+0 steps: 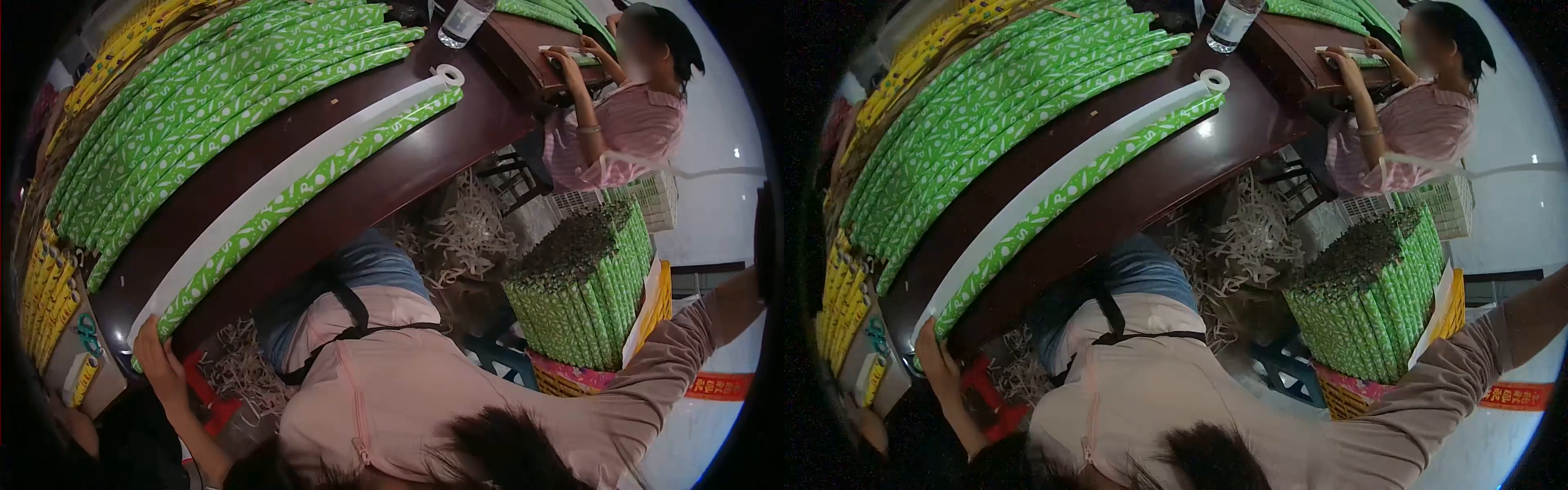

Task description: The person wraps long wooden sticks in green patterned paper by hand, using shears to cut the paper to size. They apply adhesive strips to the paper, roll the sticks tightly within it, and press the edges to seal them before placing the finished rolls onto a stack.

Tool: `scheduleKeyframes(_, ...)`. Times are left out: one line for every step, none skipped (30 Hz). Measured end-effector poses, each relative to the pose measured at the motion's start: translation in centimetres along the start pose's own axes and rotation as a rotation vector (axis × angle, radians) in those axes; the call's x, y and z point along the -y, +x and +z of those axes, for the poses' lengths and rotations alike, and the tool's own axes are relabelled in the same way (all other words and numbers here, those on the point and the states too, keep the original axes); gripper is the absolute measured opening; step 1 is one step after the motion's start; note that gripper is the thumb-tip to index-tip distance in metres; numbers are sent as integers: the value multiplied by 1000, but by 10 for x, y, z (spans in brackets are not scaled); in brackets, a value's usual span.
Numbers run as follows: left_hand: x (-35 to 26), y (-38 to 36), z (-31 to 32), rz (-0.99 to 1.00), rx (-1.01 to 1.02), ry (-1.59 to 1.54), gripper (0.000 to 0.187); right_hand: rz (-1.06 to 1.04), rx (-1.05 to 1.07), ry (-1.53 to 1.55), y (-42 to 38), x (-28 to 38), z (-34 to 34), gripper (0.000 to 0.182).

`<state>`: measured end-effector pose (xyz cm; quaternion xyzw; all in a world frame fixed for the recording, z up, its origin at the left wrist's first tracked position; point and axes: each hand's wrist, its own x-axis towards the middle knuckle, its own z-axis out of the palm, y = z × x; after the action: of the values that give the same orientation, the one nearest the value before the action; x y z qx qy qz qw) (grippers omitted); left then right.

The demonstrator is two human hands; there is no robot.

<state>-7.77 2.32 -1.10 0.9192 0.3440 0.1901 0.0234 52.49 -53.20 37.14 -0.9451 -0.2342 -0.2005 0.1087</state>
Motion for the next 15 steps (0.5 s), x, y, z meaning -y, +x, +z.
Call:
scheduleKeyframes(2,0,-2,24,-21,7,51,-23,30,2,3,16,11,34)
scheduleKeyframes(-3,2,-4,32,-16,10,52,-63,73,21,14,36,31,34)
scheduleKeyframes(-12,6,-8,17,-6,35,52,-123,128,59,31,63,64,34)
scheduleKeyframes(-16,7,-12,-2,8,39,51,-200,189,113,49,98,104,34)
scheduleKeyframes(-18,9,-13,-34,22,53,50,-291,254,175,64,142,147,34)
scheduleKeyframes(-21,9,-12,-36,-4,40,47,-389,324,239,76,192,189,34)
scheduleKeyframes(-23,13,-16,-79,13,-17,48,-487,391,299,79,242,225,34)
scheduleKeyframes(-24,14,-16,-67,1,52,47,-582,451,354,73,292,255,34)
scheduleKeyframes(-23,12,-14,-39,-9,109,46,-666,502,397,62,340,273,34)
scheduleKeyframes(-19,10,-10,-18,-28,170,43,-736,539,430,46,392,280,35)
scheduleKeyframes(-18,9,-9,18,-47,222,40,-945,648,479,-11,458,290,32)
scheduleKeyframes(-19,8,-13,-23,-38,251,40,-1150,709,617,-48,506,306,29)
scheduleKeyframes(-22,11,-17,-29,-13,232,40,-1351,612,685,-85,553,311,31)
scheduleKeyframes(-23,12,-20,-28,15,204,40,-1481,688,772,-113,594,316,30)
scheduleKeyframes(-23,12,-21,-52,22,210,40,-1564,725,874,-140,630,328,30)
